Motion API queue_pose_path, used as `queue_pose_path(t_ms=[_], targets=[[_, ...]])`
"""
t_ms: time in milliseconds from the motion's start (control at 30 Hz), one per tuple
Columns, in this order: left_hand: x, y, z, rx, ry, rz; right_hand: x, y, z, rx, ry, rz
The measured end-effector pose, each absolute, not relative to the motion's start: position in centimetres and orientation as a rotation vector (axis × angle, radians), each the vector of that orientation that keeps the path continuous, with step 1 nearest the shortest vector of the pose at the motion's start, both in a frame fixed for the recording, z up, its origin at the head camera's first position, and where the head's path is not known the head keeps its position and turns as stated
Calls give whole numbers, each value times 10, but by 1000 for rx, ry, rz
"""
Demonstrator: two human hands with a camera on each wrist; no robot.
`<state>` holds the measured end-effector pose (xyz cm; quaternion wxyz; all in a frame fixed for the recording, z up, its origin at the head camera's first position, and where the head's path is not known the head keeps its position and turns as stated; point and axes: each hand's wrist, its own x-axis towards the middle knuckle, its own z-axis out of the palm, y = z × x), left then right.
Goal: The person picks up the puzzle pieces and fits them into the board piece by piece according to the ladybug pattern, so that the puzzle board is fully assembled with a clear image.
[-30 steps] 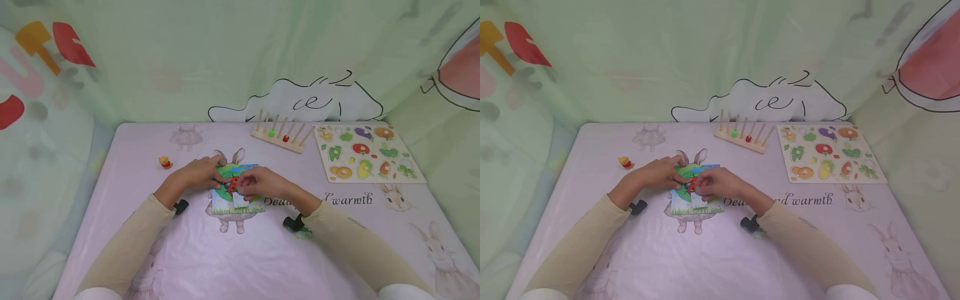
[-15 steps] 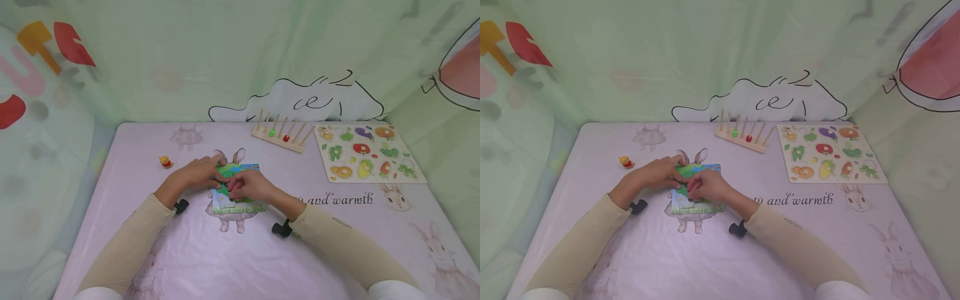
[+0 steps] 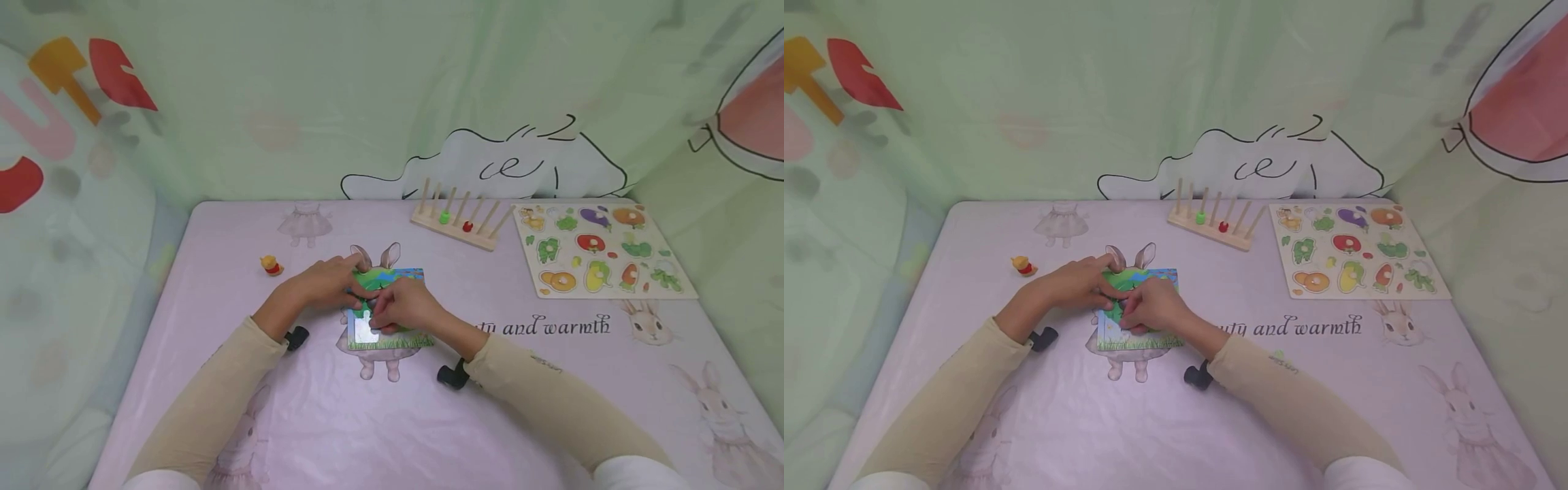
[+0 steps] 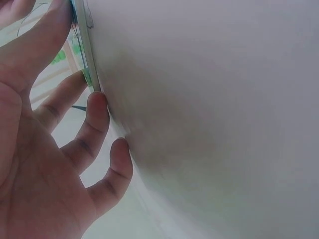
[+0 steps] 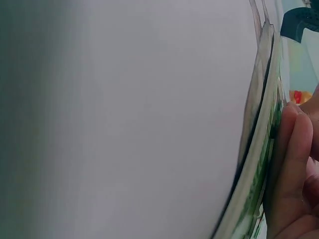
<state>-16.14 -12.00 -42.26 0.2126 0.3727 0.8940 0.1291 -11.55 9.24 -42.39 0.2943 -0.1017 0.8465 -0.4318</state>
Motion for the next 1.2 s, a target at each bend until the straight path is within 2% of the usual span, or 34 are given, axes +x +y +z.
queue_pose_path(t_ms=[400, 767, 1200], targets=[[-157, -120, -421, 954, 2462, 354, -115, 90, -423, -238, 2260, -1126], [-156, -120, -418, 928, 2481, 307, -130, 100, -420, -620, 2470, -825], [-153, -116, -417, 909, 2483, 287, -131, 97, -422, -571, 2550, -620]])
